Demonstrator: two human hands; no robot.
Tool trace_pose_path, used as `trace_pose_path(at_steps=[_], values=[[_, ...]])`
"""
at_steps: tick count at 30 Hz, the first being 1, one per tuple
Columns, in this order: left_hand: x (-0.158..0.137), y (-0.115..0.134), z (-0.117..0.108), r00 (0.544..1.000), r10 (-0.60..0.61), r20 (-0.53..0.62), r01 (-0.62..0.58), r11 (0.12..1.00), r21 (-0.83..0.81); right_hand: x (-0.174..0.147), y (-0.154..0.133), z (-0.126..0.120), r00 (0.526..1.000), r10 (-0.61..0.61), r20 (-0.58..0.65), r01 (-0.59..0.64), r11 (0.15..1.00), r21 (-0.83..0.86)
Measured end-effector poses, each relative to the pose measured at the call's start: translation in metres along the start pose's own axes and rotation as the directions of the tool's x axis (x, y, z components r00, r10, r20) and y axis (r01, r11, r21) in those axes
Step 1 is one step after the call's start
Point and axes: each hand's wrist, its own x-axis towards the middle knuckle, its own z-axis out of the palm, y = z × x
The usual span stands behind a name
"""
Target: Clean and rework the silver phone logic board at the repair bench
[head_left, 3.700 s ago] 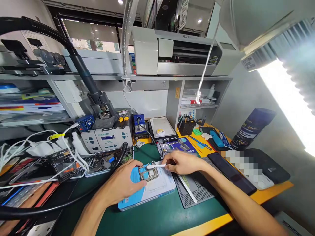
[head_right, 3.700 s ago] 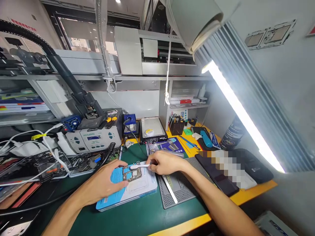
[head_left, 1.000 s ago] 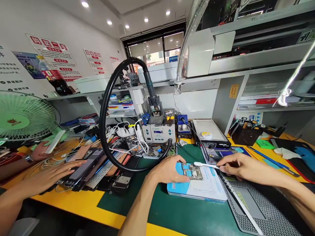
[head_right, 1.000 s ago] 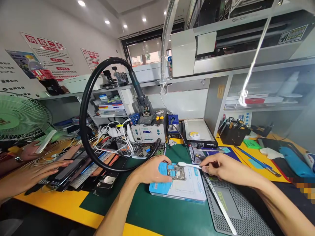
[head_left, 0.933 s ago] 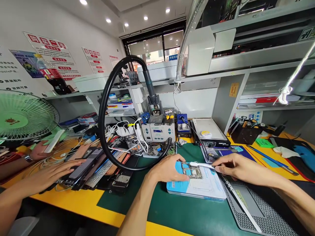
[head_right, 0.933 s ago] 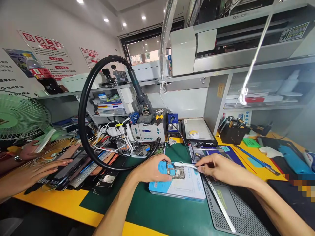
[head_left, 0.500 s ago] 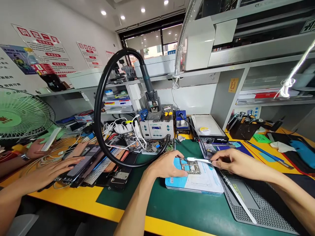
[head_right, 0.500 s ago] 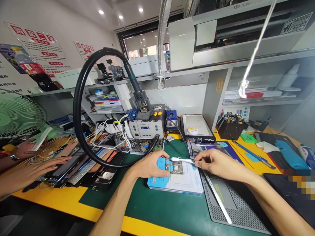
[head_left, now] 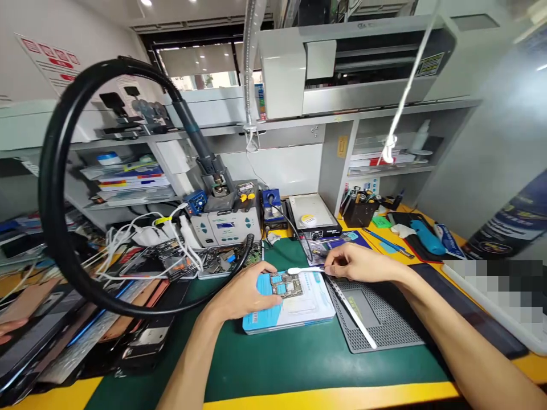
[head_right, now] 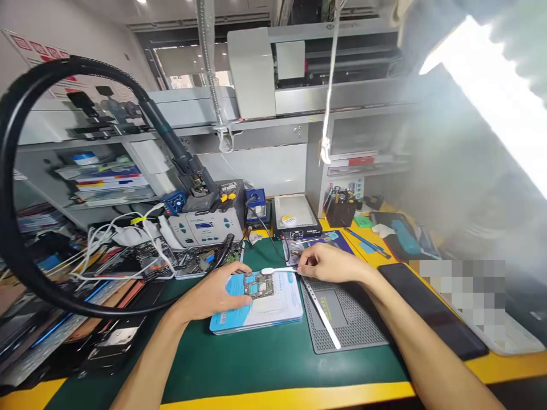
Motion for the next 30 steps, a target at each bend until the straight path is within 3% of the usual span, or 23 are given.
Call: trace_pose_path(at_steps=[5,9,16,30], values=[[0.0003,0.0004,0.0007,1.0,-0.016,0.004,0.016,1.0,0.0,-0.0064,0.0028,-0.0102,1.0,0.012,0.017,-0.012,1.0,0.024],[0.0005,-0.0001,0.002,1.0,-0.02,0.008,0.02,1.0,0.004,-0.0037,0.0005,-0.0043,0.999,0.0,0.042,-0.002,0.999,0.042],[0.0011,0.0034,0.0011,0.998,-0.051,0.042,0.051,0.999,0.015,0.0022,0.0057,-0.0027,0.998,-0.002,-0.059,0.005,0.999,0.047],[0.0031,-0.0004,0.0019,0.998,-0.036,0.041,0.036,0.999,0.004,0.0017,0.0089,-0.0056,0.999,0.045,0.002,-0.045,0.99,0.133]])
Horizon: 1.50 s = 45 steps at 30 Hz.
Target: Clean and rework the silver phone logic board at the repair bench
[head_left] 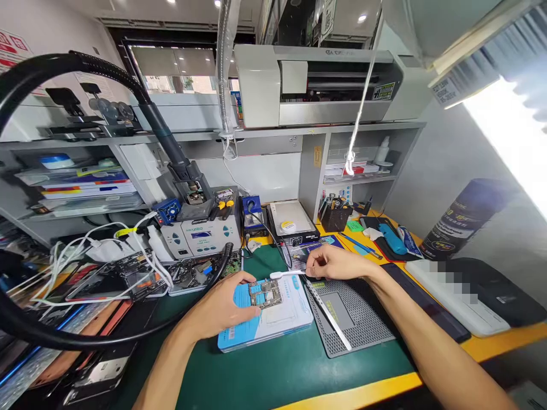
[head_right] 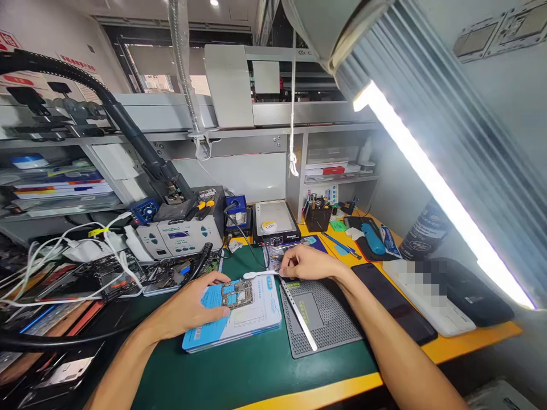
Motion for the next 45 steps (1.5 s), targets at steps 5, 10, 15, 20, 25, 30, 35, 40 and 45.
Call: trace_pose_path(at_steps=[5,10,15,20,25,30,35,40,45], values=[[0.0,-0.001,0.0,1.0,-0.001,0.001,0.001,1.0,-0.004,-0.009,-0.003,-0.004,0.995,0.011,0.097,-0.016,0.999,0.049],[0.0,-0.002,0.0,1.0,0.005,0.005,-0.005,1.0,-0.004,-0.01,-0.001,-0.005,0.995,0.015,0.094,-0.021,0.997,0.071],[0.0,0.003,-0.001,1.0,-0.017,0.006,0.017,1.0,-0.01,-0.01,0.002,-0.006,0.992,0.032,0.124,-0.041,0.997,0.069],[0.0,0.005,-0.002,1.0,-0.022,0.013,0.022,1.0,-0.006,-0.012,0.004,-0.008,0.983,0.054,0.174,-0.066,0.996,0.066],[0.002,-0.001,0.0,1.0,-0.01,0.006,0.01,1.0,0.013,-0.012,0.004,-0.005,0.985,0.059,0.164,-0.072,0.995,0.075],[0.002,-0.001,0.0,1.0,-0.017,0.018,0.017,1.0,0.007,-0.014,0.003,-0.006,0.97,0.069,0.232,-0.088,0.994,0.071],[0.002,0.001,0.0,1.0,-0.023,0.017,0.023,1.0,0.004,-0.013,0.002,-0.006,0.976,0.072,0.204,-0.088,0.993,0.074],[0.001,0.0,0.0,1.0,-0.024,0.016,0.024,1.0,-0.002,-0.014,0.001,-0.006,0.969,0.07,0.235,-0.091,0.993,0.08],[0.0,0.0,0.0,1.0,-0.017,0.001,0.017,1.0,0.025,-0.015,-0.001,-0.006,0.983,0.062,0.175,-0.079,0.993,0.09]])
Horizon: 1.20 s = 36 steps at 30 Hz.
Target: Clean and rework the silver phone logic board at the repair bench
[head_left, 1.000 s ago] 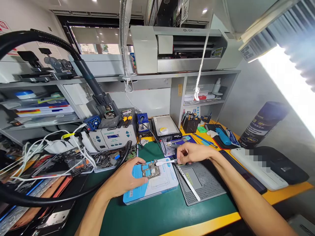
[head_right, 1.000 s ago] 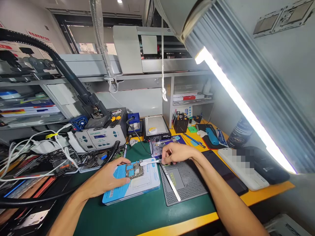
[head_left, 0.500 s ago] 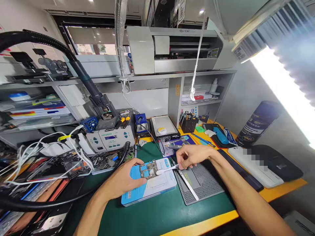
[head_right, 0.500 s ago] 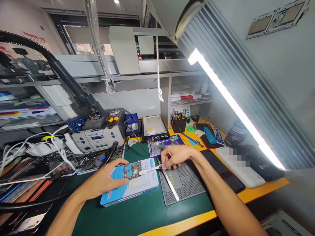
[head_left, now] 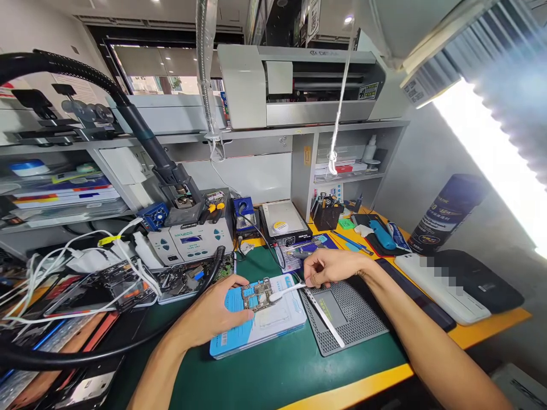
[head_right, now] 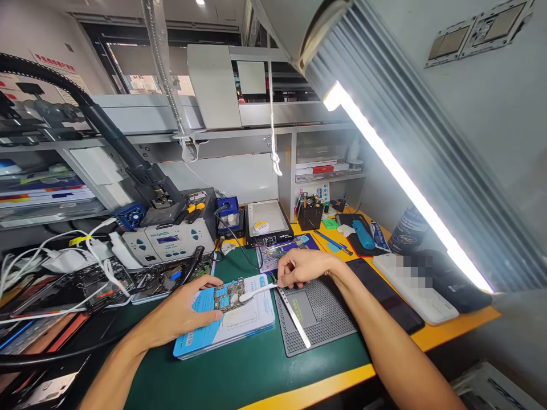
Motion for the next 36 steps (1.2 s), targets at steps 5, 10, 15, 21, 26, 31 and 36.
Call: trace_pose_path(at_steps=[5,10,15,21,26,31,36], values=[[0.0,0.002,0.0,1.0,-0.001,0.007,0.001,1.0,-0.007,0.001,-0.004,0.002,1.0,0.013,0.002,-0.013,1.0,-0.011],[-0.002,0.004,-0.002,1.0,0.001,0.001,-0.001,1.0,-0.027,0.001,-0.005,0.001,1.0,0.021,0.004,-0.021,0.999,-0.03],[-0.004,0.002,-0.005,0.999,0.0,0.043,0.002,0.998,-0.063,0.0,-0.005,0.001,1.0,-0.019,0.004,0.019,0.999,-0.036],[-0.003,-0.003,-0.006,0.996,0.04,0.075,-0.036,0.998,-0.057,0.008,-0.011,0.015,0.986,-0.159,-0.045,0.152,0.979,-0.134],[-0.003,-0.003,-0.007,0.996,0.026,0.089,-0.02,0.998,-0.068,0.003,-0.011,0.011,0.987,-0.152,-0.047,0.141,0.975,-0.174],[-0.003,-0.003,-0.007,0.997,0.025,0.075,-0.018,0.996,-0.09,0.004,-0.011,0.014,0.99,-0.139,-0.035,0.132,0.979,-0.157],[-0.004,-0.003,-0.007,0.998,0.021,0.061,-0.015,0.996,-0.091,0.013,-0.015,0.026,0.982,-0.184,-0.042,0.174,0.97,-0.171]])
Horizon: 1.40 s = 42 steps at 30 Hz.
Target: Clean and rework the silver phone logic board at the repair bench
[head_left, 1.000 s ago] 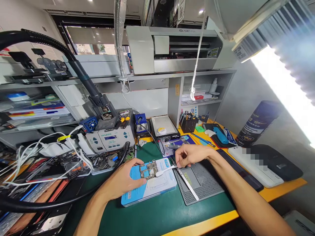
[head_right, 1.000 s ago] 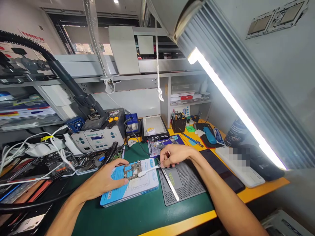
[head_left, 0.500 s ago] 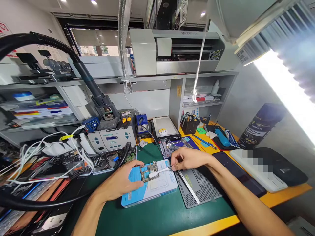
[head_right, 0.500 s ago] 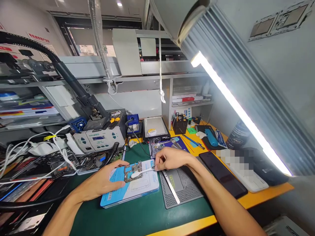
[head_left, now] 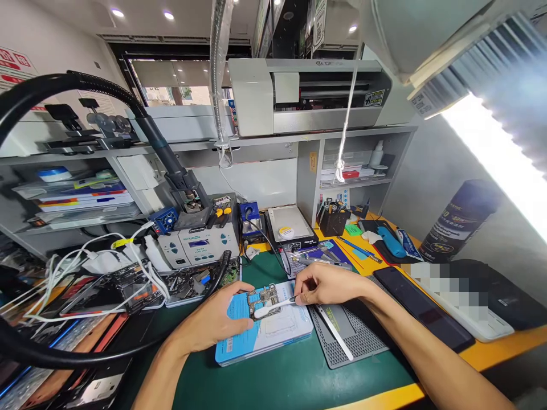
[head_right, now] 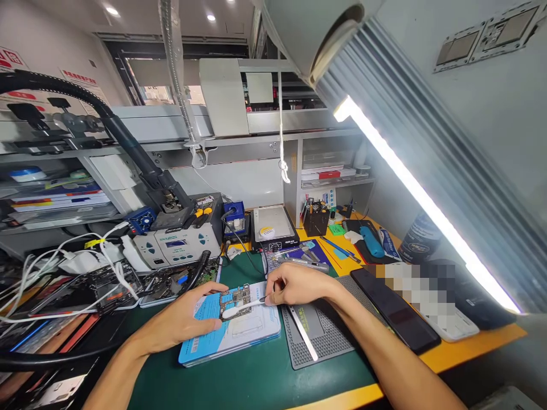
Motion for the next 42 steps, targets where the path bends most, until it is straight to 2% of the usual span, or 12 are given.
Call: trace_pose_path(at_steps=[5,12,18,25,31,37,42], values=[[-0.001,-0.001,-0.001,0.999,-0.005,0.034,0.005,1.0,-0.017,-0.003,0.002,-0.006,1.0,0.02,-0.015,-0.02,1.0,-0.006],[-0.001,0.006,-0.002,1.0,-0.013,0.017,0.013,1.0,-0.013,0.002,-0.006,0.008,0.998,-0.037,-0.045,0.037,0.999,0.006],[-0.001,0.007,-0.002,1.0,-0.024,0.013,0.024,0.999,-0.038,-0.003,-0.007,0.002,0.999,0.0,-0.047,-0.001,1.0,-0.018],[0.0,0.006,-0.002,1.0,0.008,0.009,-0.008,1.0,-0.027,0.002,-0.012,0.013,0.992,-0.08,-0.094,0.079,0.997,-0.014],[0.0,0.001,-0.002,1.0,0.008,0.019,-0.008,1.0,-0.017,-0.003,-0.009,0.004,0.997,-0.034,-0.075,0.031,0.999,-0.034],[0.0,0.004,-0.003,1.0,-0.007,0.018,0.007,1.0,-0.024,0.002,-0.013,0.015,0.992,-0.082,-0.1,0.077,0.996,-0.055],[-0.001,0.007,-0.004,0.999,-0.011,0.032,0.011,1.0,0.001,0.0,-0.011,0.011,0.99,-0.076,-0.119,0.073,0.997,-0.029]])
